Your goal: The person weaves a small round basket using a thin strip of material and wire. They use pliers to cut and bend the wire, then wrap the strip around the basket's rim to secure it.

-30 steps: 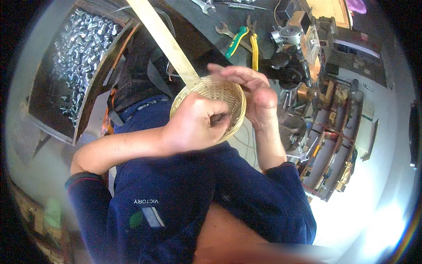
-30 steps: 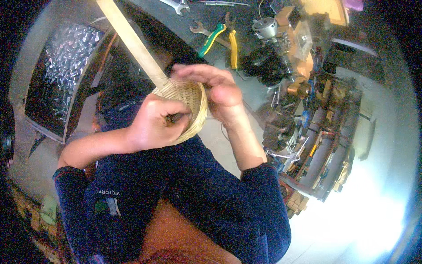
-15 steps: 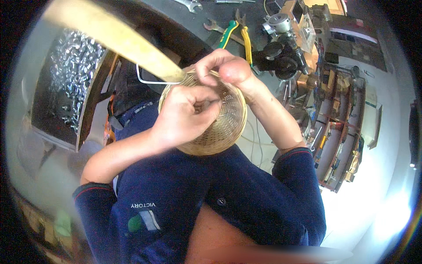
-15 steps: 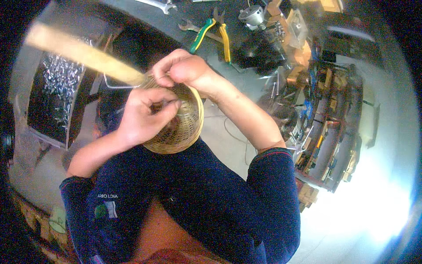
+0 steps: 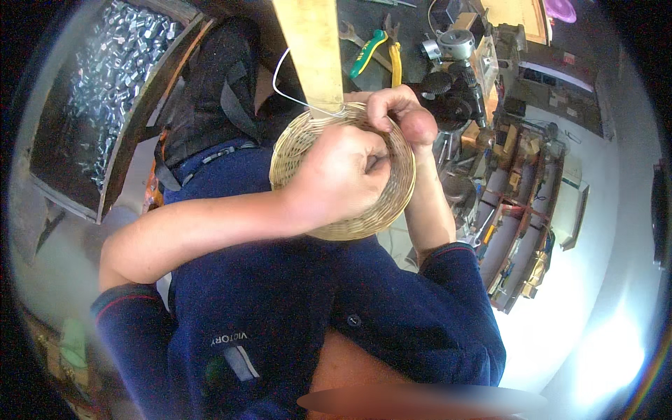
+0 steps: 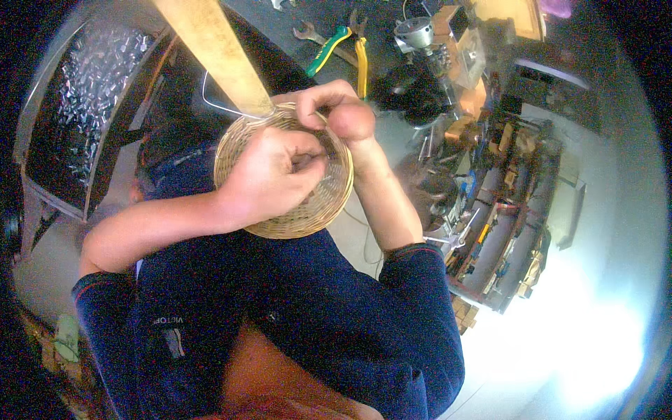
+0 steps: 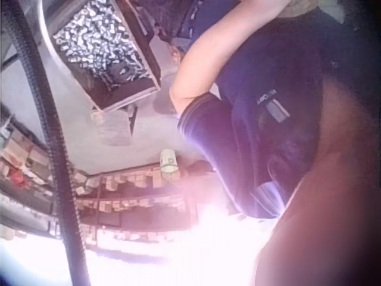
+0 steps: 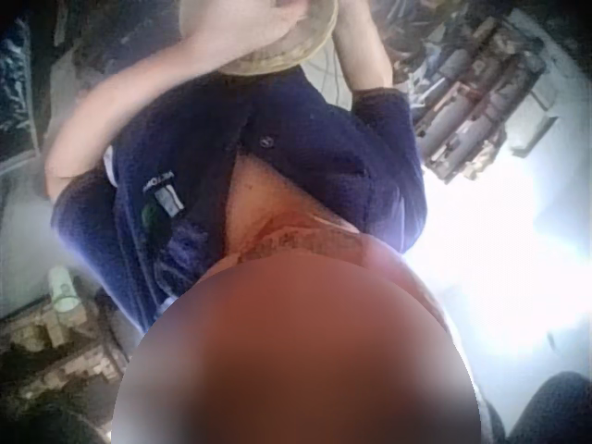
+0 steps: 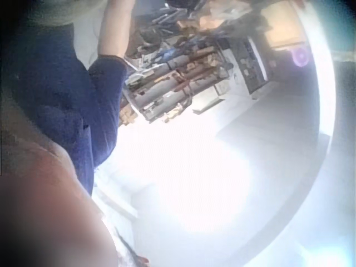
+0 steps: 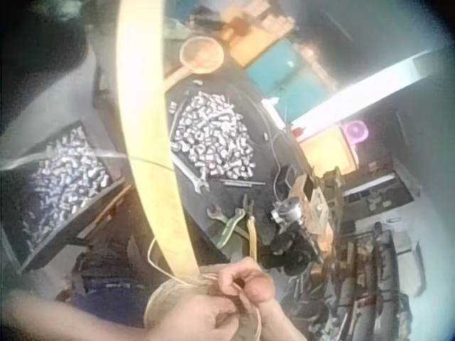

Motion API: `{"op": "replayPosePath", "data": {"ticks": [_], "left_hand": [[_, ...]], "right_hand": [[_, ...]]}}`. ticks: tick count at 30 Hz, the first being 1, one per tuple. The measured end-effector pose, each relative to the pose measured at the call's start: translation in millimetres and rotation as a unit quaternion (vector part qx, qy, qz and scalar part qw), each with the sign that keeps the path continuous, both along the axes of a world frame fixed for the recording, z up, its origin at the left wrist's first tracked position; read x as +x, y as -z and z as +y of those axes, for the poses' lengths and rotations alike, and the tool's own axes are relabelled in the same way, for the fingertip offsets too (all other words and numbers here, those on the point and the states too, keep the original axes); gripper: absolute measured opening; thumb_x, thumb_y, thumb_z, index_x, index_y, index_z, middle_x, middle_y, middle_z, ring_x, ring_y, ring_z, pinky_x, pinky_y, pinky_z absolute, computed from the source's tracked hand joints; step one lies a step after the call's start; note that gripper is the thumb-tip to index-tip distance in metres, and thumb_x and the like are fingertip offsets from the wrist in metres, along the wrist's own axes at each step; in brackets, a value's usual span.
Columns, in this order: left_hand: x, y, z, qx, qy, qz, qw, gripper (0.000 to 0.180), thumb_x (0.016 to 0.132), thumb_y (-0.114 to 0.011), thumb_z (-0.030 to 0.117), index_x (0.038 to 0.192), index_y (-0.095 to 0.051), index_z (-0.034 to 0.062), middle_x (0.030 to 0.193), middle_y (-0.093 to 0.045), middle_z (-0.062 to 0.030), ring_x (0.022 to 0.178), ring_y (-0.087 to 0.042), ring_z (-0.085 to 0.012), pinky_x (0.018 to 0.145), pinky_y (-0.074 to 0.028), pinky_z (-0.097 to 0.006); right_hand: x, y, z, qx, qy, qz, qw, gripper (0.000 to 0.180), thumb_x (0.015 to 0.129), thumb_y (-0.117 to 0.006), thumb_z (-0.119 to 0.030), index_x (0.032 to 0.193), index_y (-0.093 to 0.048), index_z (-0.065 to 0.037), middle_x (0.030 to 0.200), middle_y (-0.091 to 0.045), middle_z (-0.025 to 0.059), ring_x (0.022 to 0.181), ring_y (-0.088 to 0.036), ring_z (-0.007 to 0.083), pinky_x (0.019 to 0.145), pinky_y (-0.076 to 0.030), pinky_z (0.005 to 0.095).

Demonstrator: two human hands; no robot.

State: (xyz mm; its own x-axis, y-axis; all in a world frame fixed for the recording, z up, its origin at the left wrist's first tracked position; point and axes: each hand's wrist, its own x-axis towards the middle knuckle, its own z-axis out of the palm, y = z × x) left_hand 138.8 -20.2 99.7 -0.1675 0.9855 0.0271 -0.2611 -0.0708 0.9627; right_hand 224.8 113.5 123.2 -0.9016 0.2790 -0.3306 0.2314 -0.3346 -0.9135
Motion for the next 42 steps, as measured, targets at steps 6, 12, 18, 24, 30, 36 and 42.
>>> {"op": "replayPosePath", "data": {"ticks": [6,12,18,24,30,36,42], "left_hand": [[0,4,7,-0.044,0.093,-0.131,0.986,0.016,0.086,-0.053,0.004,0.078,-0.061,-0.0069,0.061,-0.060,-0.0076,0.048,-0.059,-0.0127,0.046,-0.048,-0.025],[-14,-1,12,-0.087,0.164,-0.155,0.970,0.017,0.087,-0.054,0.007,0.082,-0.062,-0.0074,0.063,-0.062,-0.0100,0.052,-0.061,-0.0141,0.050,-0.050,-0.027],[-21,4,8,-0.104,0.191,-0.213,0.953,0.016,0.087,-0.055,0.007,0.086,-0.062,-0.0079,0.068,-0.064,-0.0112,0.062,-0.064,-0.0159,0.060,-0.052,-0.026],[-28,12,-1,-0.080,0.133,-0.250,0.956,0.018,0.085,-0.053,0.002,0.092,-0.062,-0.0120,0.073,-0.065,-0.0143,0.062,-0.064,-0.0157,0.057,-0.052,-0.025],[-34,9,-3,-0.094,0.124,-0.143,0.977,0.015,0.082,-0.058,0.001,0.091,-0.065,-0.0086,0.074,-0.066,-0.0128,0.060,-0.063,-0.0136,0.056,-0.050,-0.026],[-30,12,-1,-0.062,0.119,-0.093,0.987,0.013,0.080,-0.062,0.003,0.086,-0.066,-0.0082,0.069,-0.066,-0.0134,0.059,-0.062,-0.0143,0.056,-0.049,-0.028],[-33,9,0,-0.060,0.151,-0.075,0.984,0.012,0.078,-0.065,0.005,0.080,-0.067,-0.0063,0.067,-0.065,-0.0122,0.058,-0.062,-0.0125,0.055,-0.049,-0.026]], "right_hand": [[8,11,8,0.026,0.032,0.031,0.999,0.056,0.056,-0.065,-0.051,0.050,-0.037,-0.002,0.094,-0.059,0.0257,0.072,-0.054,0.0244,0.067,-0.043,0.0296],[10,24,12,0.036,0.049,-0.022,0.998,0.072,0.052,-0.065,-0.073,0.053,-0.038,-0.007,0.067,-0.051,0.0071,0.061,-0.045,0.0154,0.057,-0.037,0.0264],[7,25,12,0.046,0.042,-0.024,0.998,0.070,0.053,-0.065,-0.072,0.054,-0.039,-0.007,0.064,-0.047,0.0032,0.058,-0.042,0.0129,0.053,-0.033,0.0253],[0,23,9,0.036,0.027,0.042,0.998,0.063,0.061,-0.067,-0.063,0.055,-0.040,-0.006,0.069,-0.050,0.0072,0.060,-0.043,0.0142,0.054,-0.033,0.0261],[4,30,12,-0.021,0.036,0.055,0.998,0.058,0.060,-0.068,-0.054,0.053,-0.041,-0.003,0.082,-0.058,0.0175,0.067,-0.051,0.0198,0.060,-0.040,0.0281],[3,25,6,-0.001,0.058,0.052,0.997,0.058,0.060,-0.067,-0.053,0.053,-0.041,-0.002,0.092,-0.060,0.0244,0.071,-0.053,0.0224,0.062,-0.042,0.0303],[5,24,7,-0.001,0.054,0.034,0.998,0.058,0.060,-0.067,-0.054,0.053,-0.041,-0.002,0.095,-0.059,0.0266,0.072,-0.054,0.0235,0.063,-0.042,0.0307]]}}
